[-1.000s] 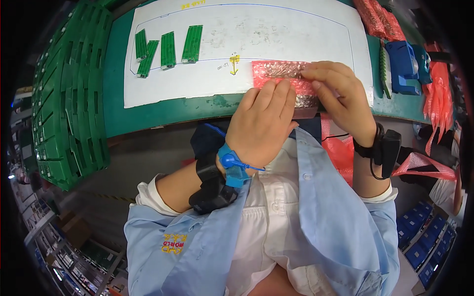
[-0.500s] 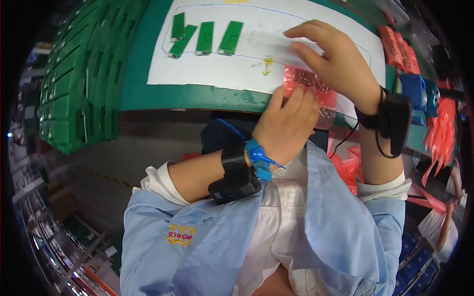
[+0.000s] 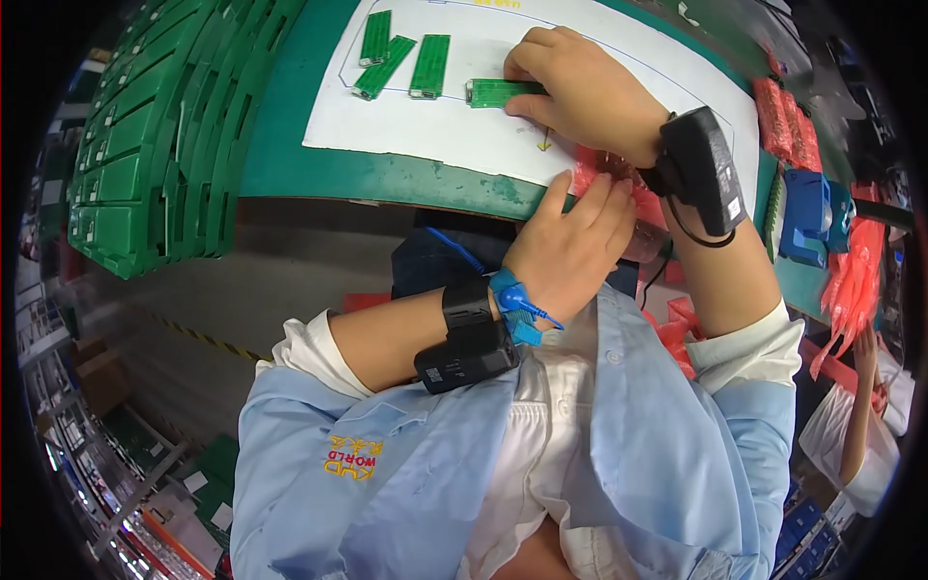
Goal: Wrapping electronic components in bubble wrap and securing them with tape.
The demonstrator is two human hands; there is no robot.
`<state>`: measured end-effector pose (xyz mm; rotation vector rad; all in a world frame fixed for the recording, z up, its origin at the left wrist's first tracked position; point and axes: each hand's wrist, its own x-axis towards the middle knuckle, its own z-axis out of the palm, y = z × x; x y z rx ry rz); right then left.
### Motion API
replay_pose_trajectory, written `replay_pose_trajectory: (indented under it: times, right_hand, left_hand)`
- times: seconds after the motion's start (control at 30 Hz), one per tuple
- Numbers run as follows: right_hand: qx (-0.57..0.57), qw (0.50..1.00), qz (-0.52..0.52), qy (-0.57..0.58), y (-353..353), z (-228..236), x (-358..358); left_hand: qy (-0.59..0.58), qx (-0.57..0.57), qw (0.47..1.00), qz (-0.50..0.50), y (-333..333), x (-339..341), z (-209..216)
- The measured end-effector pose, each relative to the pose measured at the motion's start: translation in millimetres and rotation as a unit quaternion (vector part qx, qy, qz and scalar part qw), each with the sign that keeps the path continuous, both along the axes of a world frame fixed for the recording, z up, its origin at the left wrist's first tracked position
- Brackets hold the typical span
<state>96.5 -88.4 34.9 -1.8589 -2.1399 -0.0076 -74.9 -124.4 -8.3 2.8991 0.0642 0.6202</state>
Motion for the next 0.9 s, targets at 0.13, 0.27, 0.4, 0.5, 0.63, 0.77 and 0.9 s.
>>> replay_pose_trajectory:
  times: [0.13,0.27,0.4,0.5,0.63,0.77,0.9]
  right_hand:
    - [-0.029,0.995,-0.090,0.019,-15,4,-2]
    - [-0.028,0.953,-0.160,0.258,-48,7,7]
    - [-0.107,0.866,-0.244,0.423,-96,27,13]
    - [-0.129,0.869,-0.279,0.389,-112,16,9]
    - [-0.074,0.923,-0.268,0.265,-122,4,5]
    - [-0.017,0.958,-0.214,0.188,-120,-2,6]
    - [-0.007,0.961,-0.195,0.195,-120,-5,8]
  left_hand:
    - [0.001,-0.018,1.000,-0.004,-1,1,0]
    - [0.012,-0.031,0.999,-0.012,0,1,1]
    - [0.021,-0.037,0.999,-0.019,2,1,3]
    - [0.029,-0.035,0.999,-0.025,2,-1,4]
    - [0.034,-0.033,0.999,-0.025,0,-1,3]
    - [0.032,-0.040,0.999,-0.019,0,-2,1]
    - [0.032,-0.030,0.999,-0.010,-1,-3,-2]
